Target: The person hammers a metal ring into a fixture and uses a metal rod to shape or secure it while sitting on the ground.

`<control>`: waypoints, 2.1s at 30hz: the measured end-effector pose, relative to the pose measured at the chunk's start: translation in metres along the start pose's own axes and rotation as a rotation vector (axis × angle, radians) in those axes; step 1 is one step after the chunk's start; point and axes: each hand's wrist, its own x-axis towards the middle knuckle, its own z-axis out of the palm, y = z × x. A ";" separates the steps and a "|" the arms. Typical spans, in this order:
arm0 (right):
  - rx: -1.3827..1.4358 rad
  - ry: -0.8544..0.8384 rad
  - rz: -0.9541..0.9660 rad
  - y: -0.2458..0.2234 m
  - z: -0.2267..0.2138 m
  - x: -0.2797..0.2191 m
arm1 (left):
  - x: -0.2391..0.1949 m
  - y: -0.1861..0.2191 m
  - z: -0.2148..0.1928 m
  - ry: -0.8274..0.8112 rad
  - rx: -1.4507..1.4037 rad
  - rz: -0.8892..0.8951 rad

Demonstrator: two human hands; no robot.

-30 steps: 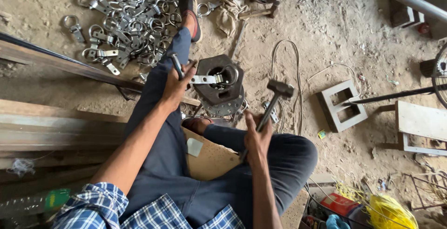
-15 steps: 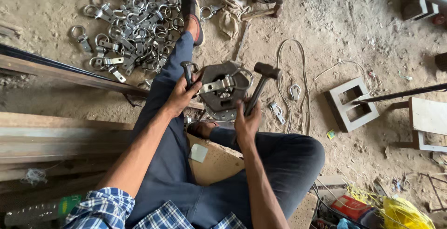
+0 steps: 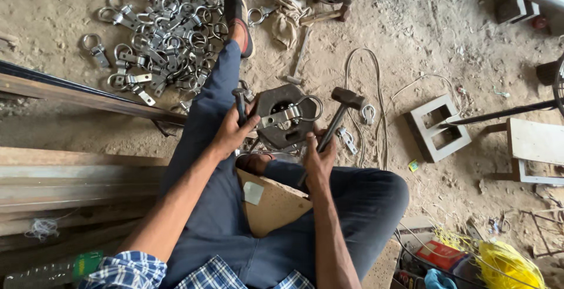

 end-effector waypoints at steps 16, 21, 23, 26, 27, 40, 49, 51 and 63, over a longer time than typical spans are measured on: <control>-0.226 -0.030 -0.061 0.034 -0.015 0.031 | 0.007 -0.012 -0.007 0.081 -0.057 0.041; -0.548 0.098 -0.152 0.053 -0.016 0.042 | 0.012 -0.004 -0.005 0.079 -0.175 0.040; -0.520 0.060 -0.006 0.050 -0.021 0.038 | 0.012 -0.005 -0.005 0.081 -0.156 0.024; -0.715 0.021 -0.079 0.052 -0.022 0.037 | 0.012 -0.007 -0.007 0.075 -0.147 0.029; -0.665 0.016 -0.127 0.053 -0.021 0.033 | 0.012 -0.007 -0.007 0.071 -0.155 0.029; -0.523 -0.181 -0.227 0.055 -0.012 0.032 | 0.015 -0.002 -0.008 0.049 -0.263 -0.003; -0.485 -0.188 -0.174 0.047 -0.007 0.029 | 0.014 0.002 -0.011 0.046 -0.196 -0.027; -0.478 -0.186 -0.190 0.048 -0.007 0.030 | 0.015 0.004 -0.011 0.050 -0.191 -0.040; -0.473 -0.174 -0.194 0.044 -0.007 0.028 | 0.014 -0.002 -0.009 0.083 -0.160 -0.014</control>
